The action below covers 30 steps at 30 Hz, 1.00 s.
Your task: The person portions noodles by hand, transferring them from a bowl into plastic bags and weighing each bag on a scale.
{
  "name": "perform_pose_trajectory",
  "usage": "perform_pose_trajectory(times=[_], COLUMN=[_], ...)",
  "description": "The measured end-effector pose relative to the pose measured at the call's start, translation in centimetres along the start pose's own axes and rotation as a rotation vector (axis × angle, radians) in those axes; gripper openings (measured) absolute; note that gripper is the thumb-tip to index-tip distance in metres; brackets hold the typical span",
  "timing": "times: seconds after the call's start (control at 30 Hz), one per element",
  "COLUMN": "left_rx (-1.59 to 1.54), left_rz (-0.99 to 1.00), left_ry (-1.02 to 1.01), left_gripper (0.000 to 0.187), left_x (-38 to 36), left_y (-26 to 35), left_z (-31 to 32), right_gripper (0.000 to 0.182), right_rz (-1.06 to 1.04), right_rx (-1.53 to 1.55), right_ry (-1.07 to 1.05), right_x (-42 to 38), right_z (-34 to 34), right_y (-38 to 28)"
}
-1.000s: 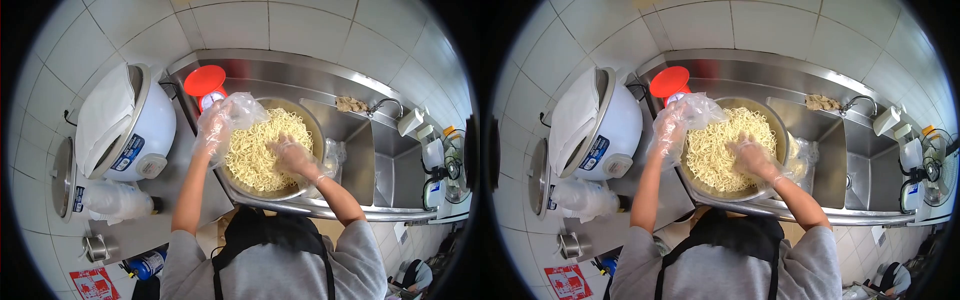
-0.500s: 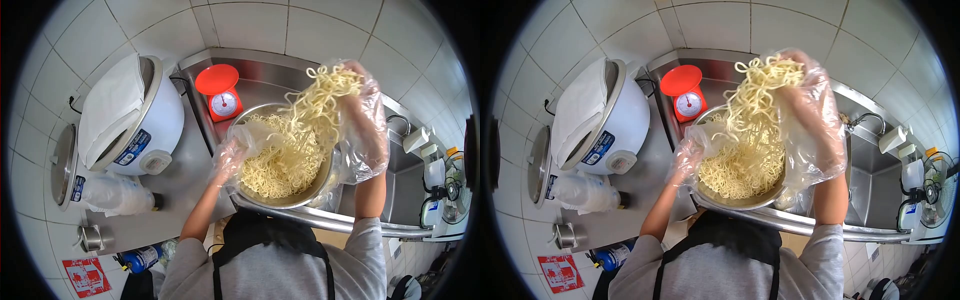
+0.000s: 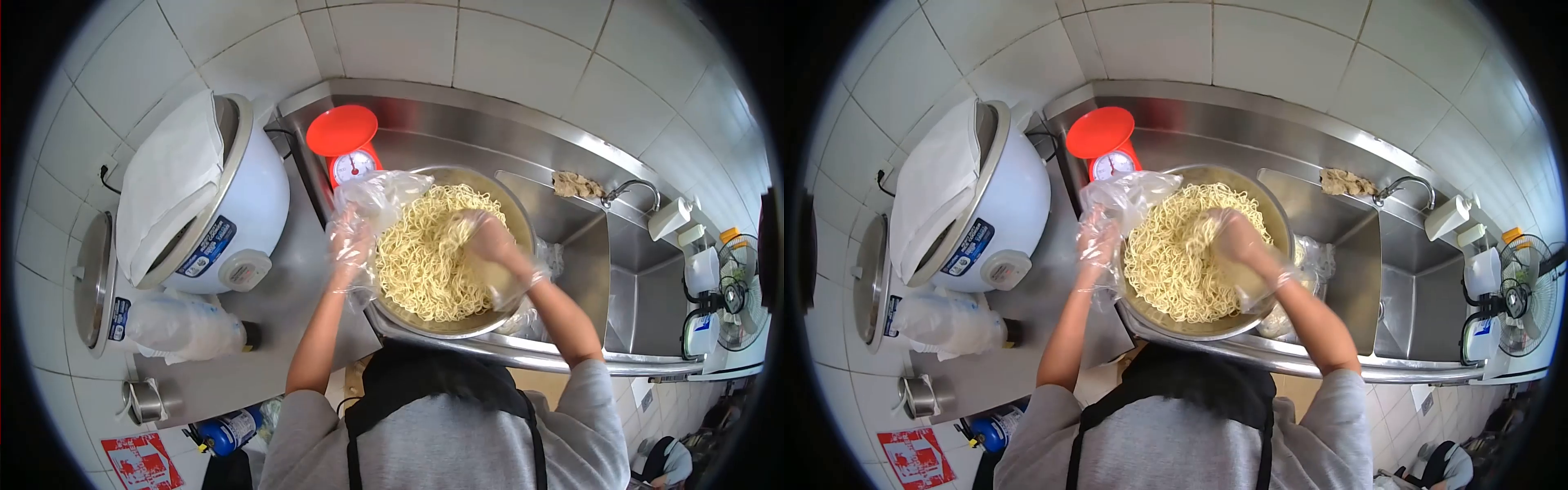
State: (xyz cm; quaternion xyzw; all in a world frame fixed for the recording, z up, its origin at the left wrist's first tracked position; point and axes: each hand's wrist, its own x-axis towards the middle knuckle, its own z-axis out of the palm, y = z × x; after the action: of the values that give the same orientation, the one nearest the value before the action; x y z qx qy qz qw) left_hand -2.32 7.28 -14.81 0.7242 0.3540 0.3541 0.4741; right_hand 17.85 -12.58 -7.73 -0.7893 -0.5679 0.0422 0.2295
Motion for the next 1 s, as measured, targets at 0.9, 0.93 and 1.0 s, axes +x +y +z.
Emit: perform_pose_trajectory(times=[0.9, 0.93, 1.0], left_rx=[0.153, 0.156, 0.323], left_rz=[0.102, 0.101, 0.098], left_ry=[-0.075, -0.067, -0.129], left_gripper=[0.050, 0.050, 0.052], left_x=[2.5, 2.5, 3.0], left_y=[8.8, 8.8, 8.5], left_z=[-3.3, -3.2, -3.1], right_gripper=[0.060, 0.082, 0.078], right_rz=[-0.164, -0.305, 0.051], right_rx=[0.859, 0.026, -0.217], right_ry=[-0.052, 0.050, -0.303], right_x=[6.3, 4.8, 1.6], right_z=[-5.2, -3.8, -1.5], right_y=[3.9, 3.4, 1.0])
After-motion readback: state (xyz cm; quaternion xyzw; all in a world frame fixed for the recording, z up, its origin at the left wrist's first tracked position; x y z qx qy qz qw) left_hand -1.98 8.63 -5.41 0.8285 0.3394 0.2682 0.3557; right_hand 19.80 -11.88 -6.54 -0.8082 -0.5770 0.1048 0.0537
